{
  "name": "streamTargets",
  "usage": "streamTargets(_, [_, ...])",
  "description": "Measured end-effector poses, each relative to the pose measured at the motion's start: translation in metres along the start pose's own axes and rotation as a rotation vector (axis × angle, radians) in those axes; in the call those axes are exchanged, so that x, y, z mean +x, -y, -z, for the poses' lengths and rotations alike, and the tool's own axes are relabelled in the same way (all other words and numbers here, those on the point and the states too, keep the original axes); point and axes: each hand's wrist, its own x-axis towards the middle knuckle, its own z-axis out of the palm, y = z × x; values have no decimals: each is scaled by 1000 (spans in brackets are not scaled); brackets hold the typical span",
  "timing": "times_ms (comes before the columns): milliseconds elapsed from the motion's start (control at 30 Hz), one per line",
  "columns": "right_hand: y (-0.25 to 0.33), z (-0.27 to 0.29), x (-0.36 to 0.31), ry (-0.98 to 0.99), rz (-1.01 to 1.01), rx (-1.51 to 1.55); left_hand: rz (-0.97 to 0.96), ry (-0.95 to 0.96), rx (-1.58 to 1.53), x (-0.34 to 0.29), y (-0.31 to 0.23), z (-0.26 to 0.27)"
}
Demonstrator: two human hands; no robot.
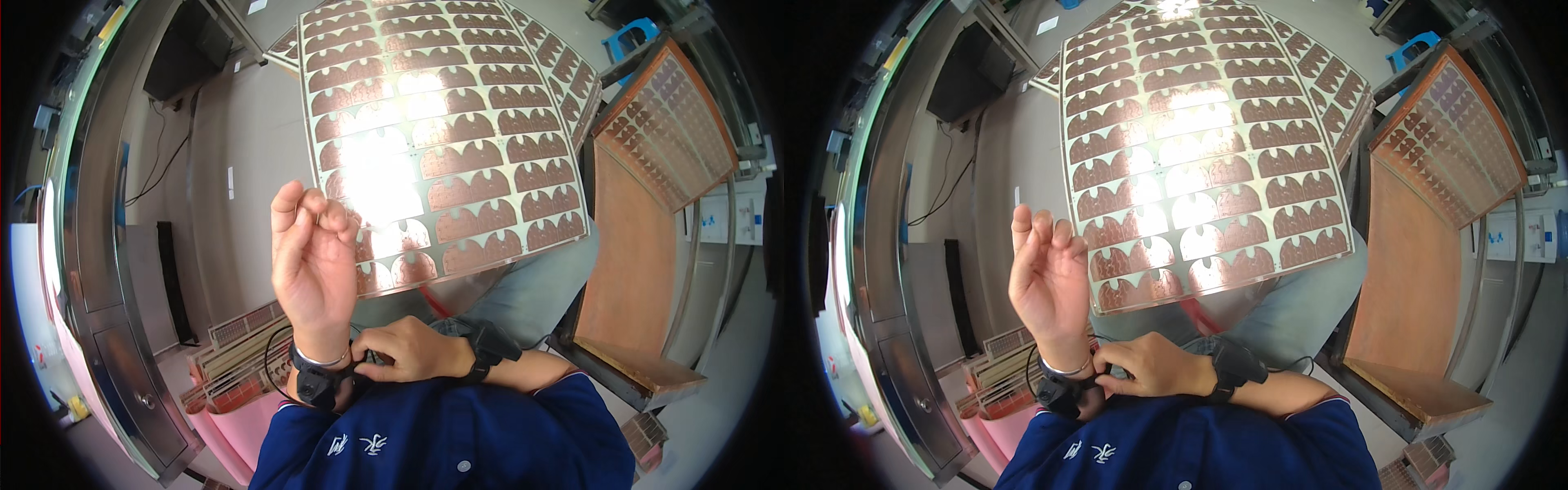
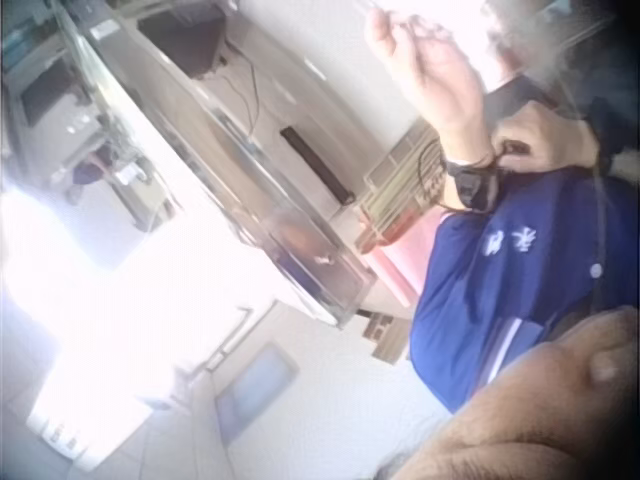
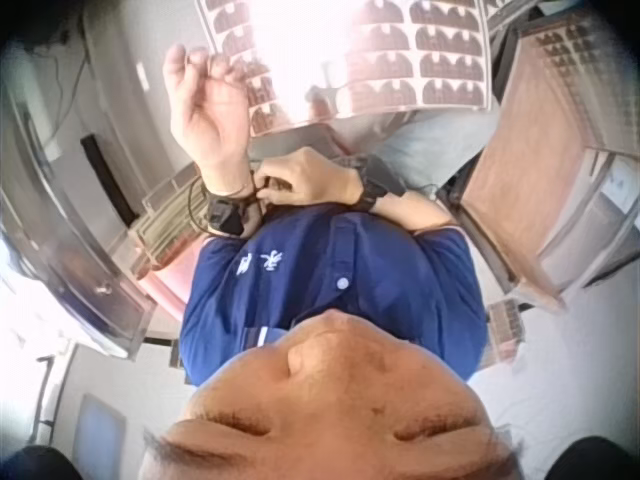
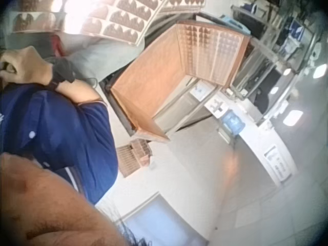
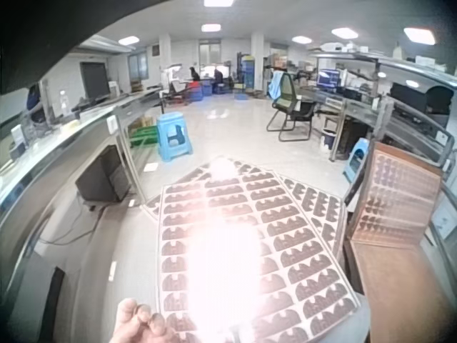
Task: Inspecting large printed metal circuit sheets for defects or quality issues using a white marker tool.
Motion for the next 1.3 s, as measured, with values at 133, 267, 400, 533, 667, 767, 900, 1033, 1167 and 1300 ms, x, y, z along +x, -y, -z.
streamTargets(133, [-2,1,2,54,-169,99,234,132,-523,-2,1,-5])
streamTargets(267, [-23,-6,-7,54,-95,16,533,125,-660,-17,19,-17])
streamTargets(400, [-19,-3,-9,12,27,277,680,92,-649,-33,36,-23])
streamTargets(533, [-14,-5,-30,220,-455,927,787,204,-538,-41,49,-25])
streamTargets(667, [-23,-14,-39,189,-337,836,778,231,-542,-41,58,-25])
streamTargets(767, [-19,-9,-42,234,-367,771,741,254,-532,-45,60,-31])
streamTargets(900, [-27,-20,-57,118,-426,685,671,338,-413,-43,62,-36])
streamTargets(1033, [-33,-22,-72,-132,-502,747,611,376,-167,-42,68,-29])
streamTargets(1167, [-35,-9,-55,-178,-196,766,695,393,-38,-43,66,-27])
streamTargets(1300, [-21,5,-35,-72,-234,609,758,441,214,-37,63,-27])
